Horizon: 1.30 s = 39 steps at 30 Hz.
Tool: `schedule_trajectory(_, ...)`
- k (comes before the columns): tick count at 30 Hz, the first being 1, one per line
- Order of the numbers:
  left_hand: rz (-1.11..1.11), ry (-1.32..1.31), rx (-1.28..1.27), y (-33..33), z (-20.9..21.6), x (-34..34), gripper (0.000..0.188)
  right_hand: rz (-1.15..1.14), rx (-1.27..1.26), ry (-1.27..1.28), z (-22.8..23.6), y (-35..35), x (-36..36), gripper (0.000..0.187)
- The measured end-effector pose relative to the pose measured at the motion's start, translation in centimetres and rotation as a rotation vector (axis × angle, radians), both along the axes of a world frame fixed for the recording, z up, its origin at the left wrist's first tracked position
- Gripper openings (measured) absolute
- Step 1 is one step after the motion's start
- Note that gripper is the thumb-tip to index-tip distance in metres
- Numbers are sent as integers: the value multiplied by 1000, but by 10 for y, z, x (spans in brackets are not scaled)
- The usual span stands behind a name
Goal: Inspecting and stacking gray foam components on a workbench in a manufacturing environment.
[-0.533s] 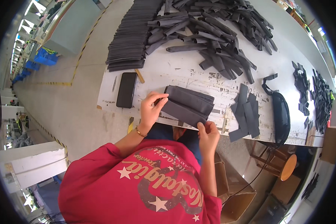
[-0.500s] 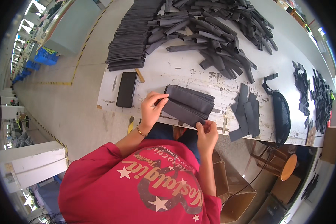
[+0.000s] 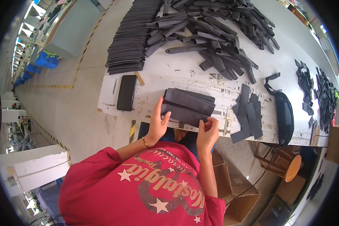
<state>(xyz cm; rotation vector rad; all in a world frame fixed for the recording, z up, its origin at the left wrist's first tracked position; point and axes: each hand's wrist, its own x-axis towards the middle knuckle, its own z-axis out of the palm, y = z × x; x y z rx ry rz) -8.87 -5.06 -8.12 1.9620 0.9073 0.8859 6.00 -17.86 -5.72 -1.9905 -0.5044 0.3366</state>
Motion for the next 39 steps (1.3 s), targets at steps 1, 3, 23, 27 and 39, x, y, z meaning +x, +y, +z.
schedule_trajectory(1, 1, -12, -32, -1, 2, 0, 63, -7, -6, -11, 0, 0, 3, 28)
schedule_trajectory(3, 27, -33, -114, 0, 8, 1, 64, -3, -4, -8, 1, 0, 5, 27)
schedule_trajectory(23, 15, 451, 566, 232, -4, 189, 12, -82, -686, -745, -6, 20, 170, 28)
schedule_trajectory(27, -116, 513, 432, 242, -9, 178, 12, 24, -917, -783, -17, 41, 176, 21)
schedule_trajectory(39, -116, -11, -262, 188, 22, 113, 18, -146, -167, -823, 8, 38, 152, 9)
